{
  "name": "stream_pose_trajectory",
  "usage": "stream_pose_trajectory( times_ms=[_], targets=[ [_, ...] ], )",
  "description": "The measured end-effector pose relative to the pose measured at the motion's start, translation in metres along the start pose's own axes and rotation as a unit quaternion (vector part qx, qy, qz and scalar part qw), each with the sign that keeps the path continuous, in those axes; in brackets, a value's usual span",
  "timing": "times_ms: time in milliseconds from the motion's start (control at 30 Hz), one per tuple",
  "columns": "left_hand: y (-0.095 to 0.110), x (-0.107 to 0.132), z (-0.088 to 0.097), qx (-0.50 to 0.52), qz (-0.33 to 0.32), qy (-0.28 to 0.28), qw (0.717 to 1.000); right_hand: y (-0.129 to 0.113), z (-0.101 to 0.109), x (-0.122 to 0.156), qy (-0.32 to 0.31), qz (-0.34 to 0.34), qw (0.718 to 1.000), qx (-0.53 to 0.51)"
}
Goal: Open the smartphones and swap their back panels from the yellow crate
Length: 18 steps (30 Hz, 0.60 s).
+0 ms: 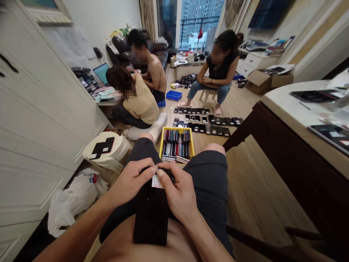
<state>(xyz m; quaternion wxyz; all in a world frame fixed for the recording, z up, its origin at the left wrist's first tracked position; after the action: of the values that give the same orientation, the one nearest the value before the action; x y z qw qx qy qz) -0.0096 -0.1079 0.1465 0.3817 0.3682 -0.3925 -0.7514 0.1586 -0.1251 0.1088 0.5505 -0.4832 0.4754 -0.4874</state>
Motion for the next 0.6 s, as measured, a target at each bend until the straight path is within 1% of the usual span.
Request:
stream_pose_trajectory(
  times_ms=[67, 167, 233, 300, 367, 433, 500, 533, 600],
  targets=[
    [-0.002, 0.001, -0.003, 0.003, -0.007, 0.03, 1.0, 0.001, -0.005, 0.0, 0.007, -0.014, 0.999, -0.042],
    [-0.009, 0.004, -0.012, -0.004, -0.001, 0.083, 0.997, 0.007, -0.011, -0.001, 0.011, -0.059, 0.993, -0.105],
    [-0.016, 0.006, -0.015, -0.008, 0.016, 0.088, 0.996, 0.011, -0.01, -0.004, -0.014, -0.091, 0.991, -0.098],
    [-0.023, 0.007, -0.015, -0.019, 0.025, 0.066, 0.997, 0.014, -0.004, -0.009, -0.05, -0.101, 0.993, -0.045],
    [-0.027, 0.006, -0.01, -0.044, 0.015, 0.035, 0.998, 0.012, 0.005, -0.016, -0.1, -0.076, 0.991, 0.04],
    [-0.027, 0.005, -0.004, -0.075, 0.0, 0.004, 0.997, 0.007, 0.014, -0.025, -0.156, -0.03, 0.978, 0.136],
    [-0.024, 0.004, 0.001, -0.098, -0.004, -0.021, 0.995, 0.001, 0.021, -0.033, -0.207, -0.001, 0.956, 0.208],
    [-0.023, 0.004, 0.002, -0.105, -0.005, -0.025, 0.994, -0.002, 0.023, -0.036, -0.225, 0.003, 0.947, 0.228],
    [-0.022, 0.005, -0.001, -0.104, -0.006, -0.01, 0.994, -0.004, 0.024, -0.04, -0.244, 0.004, 0.938, 0.247]
  ],
)
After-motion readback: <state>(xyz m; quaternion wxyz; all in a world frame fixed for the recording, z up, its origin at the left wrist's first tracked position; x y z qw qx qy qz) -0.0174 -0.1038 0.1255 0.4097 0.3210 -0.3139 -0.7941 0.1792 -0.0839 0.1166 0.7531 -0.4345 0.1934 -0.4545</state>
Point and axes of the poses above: each hand's wrist, its own x-axis away from the middle knuckle, its own z-axis out of the back of the hand, y = z × x, the point moved 1 cm from there along -x, towards the middle knuckle, and after that the axes turned 9 degrees about -z, right-handed, at the moved point
